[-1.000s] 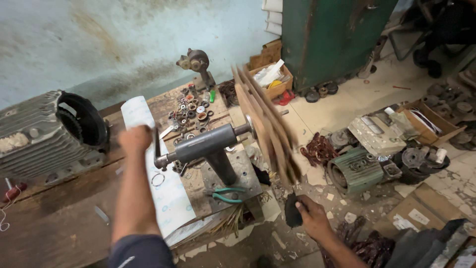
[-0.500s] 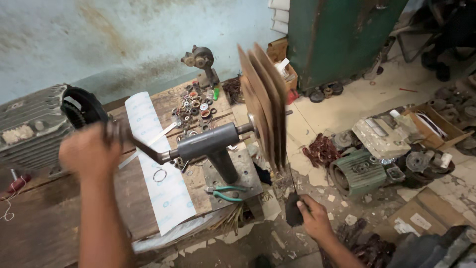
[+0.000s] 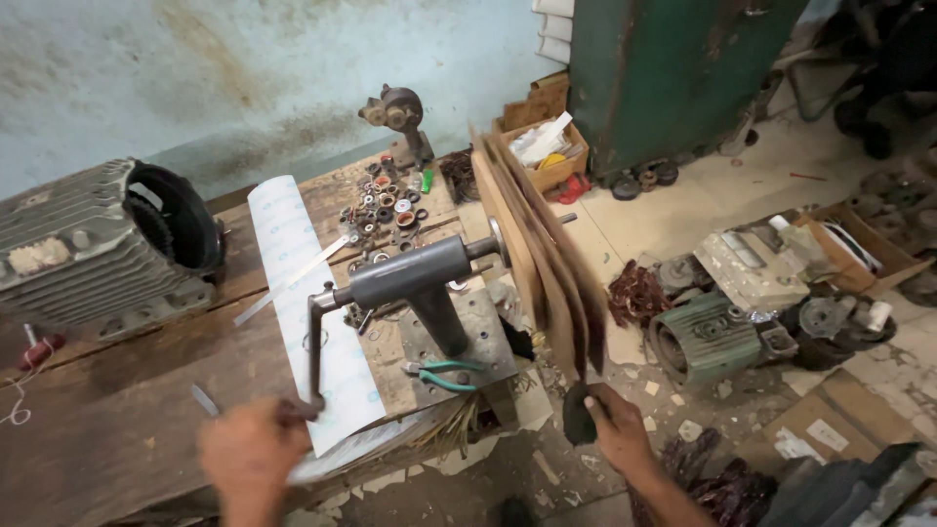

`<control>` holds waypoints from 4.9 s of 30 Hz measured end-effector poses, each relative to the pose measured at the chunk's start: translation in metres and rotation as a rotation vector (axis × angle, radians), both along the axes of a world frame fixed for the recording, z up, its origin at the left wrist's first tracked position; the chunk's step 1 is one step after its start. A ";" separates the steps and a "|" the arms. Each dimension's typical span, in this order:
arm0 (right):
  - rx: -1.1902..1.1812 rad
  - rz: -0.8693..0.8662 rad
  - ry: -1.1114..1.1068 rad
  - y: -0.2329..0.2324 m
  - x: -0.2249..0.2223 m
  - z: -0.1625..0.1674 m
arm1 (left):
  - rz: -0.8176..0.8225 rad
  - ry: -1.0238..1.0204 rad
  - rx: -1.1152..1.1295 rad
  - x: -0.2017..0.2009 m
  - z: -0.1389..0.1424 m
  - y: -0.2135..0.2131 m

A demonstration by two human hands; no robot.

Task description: The person handles a small component, then fits a spool of copper wire onto a hand-cranked winding machine and turns the crank with one hand while guiding the wire with the other to wind it onto the spool. A second person briefly approaches and the person resumes cranking the winder.

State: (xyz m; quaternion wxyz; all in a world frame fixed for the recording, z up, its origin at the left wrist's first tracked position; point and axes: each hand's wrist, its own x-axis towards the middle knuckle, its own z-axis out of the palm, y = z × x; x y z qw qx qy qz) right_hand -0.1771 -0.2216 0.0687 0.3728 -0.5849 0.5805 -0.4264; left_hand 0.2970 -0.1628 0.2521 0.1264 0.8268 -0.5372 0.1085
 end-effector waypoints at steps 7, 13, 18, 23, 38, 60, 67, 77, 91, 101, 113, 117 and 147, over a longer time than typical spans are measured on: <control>0.074 0.034 0.031 0.007 -0.004 0.008 | -0.041 -0.343 -0.124 0.072 0.110 -0.223; 0.106 0.040 0.008 0.006 -0.003 -0.001 | -0.305 0.079 -0.231 0.040 -0.062 -0.217; 0.061 0.028 0.029 0.013 -0.004 -0.006 | -0.029 -0.066 0.286 -0.007 -0.066 -0.042; 0.088 -0.021 0.054 0.020 -0.009 -0.012 | -0.038 -0.443 -0.379 0.022 0.071 -0.048; 0.040 0.017 0.088 0.011 -0.009 -0.017 | -0.019 -0.028 0.383 0.000 -0.076 -0.052; -0.022 0.021 0.056 0.003 -0.007 -0.036 | -0.113 -0.086 0.003 0.001 -0.017 -0.001; 0.062 0.002 0.026 0.002 -0.007 -0.029 | -0.100 -0.387 -0.322 0.070 0.104 -0.208; 0.034 0.045 -0.033 -0.002 0.002 0.001 | -0.121 -0.111 0.196 0.001 -0.099 -0.088; 0.048 0.013 -0.033 -0.008 0.003 0.009 | -0.083 -0.358 0.056 0.061 0.022 -0.277; 0.241 0.011 0.031 -0.012 -0.003 0.011 | -0.173 0.075 -0.097 0.005 -0.009 0.000; 0.035 -0.021 0.011 -0.006 0.008 0.017 | -0.040 -0.203 0.053 0.046 -0.039 -0.259; 0.023 0.022 -0.013 -0.007 0.007 0.024 | -0.073 -0.054 0.290 0.011 -0.106 -0.114; -0.268 -0.036 0.061 -0.004 0.004 0.002 | -0.189 -0.497 -0.515 0.063 0.103 -0.154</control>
